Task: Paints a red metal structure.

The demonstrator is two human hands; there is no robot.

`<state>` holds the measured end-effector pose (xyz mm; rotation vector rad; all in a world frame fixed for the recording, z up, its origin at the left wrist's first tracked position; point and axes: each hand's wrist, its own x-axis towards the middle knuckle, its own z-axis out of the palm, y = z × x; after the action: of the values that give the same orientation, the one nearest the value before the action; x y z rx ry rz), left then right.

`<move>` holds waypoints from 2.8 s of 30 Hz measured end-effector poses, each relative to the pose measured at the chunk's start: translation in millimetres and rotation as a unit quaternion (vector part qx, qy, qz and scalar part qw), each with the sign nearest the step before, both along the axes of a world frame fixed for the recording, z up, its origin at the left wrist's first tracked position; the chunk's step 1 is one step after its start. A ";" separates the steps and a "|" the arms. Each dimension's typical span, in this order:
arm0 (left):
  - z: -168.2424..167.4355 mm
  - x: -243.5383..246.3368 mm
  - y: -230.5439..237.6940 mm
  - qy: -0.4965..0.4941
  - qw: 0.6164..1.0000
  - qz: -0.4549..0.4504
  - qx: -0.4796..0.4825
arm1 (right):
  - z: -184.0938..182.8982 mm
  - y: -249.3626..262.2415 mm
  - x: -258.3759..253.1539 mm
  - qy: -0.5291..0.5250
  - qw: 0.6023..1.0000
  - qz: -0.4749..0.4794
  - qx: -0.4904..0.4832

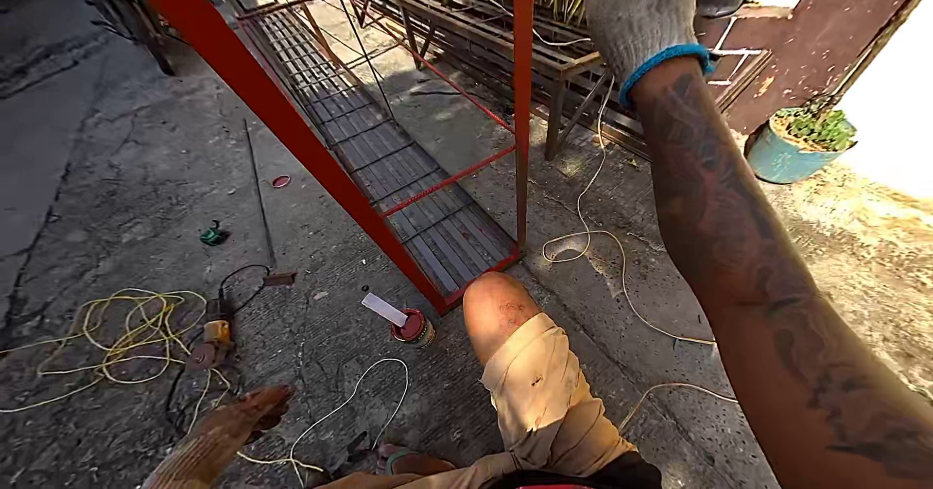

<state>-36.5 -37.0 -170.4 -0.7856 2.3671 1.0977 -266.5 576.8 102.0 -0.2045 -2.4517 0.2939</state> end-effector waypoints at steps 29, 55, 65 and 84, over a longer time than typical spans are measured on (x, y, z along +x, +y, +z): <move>14.5 3.8 9.6 -0.019 1.000 0.005 -0.003 | -297.7 -138.8 65.8 -0.165 0.571 0.193 -0.780; 4.2 15.0 -3.9 0.000 1.000 0.015 0.019 | -250.9 -170.7 66.1 -0.312 0.838 0.335 -0.297; 12.2 13.1 1.2 0.018 1.000 -0.011 0.007 | -241.4 -102.0 60.8 -0.220 0.893 0.159 -0.359; 8.3 25.2 -17.6 0.041 0.997 0.028 0.058 | -261.3 -52.7 13.2 -0.165 0.889 0.124 -0.409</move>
<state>-11.4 -54.6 -162.1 -0.7835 2.3371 1.3009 -253.3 524.1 -159.3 -0.3127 -2.5258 1.5150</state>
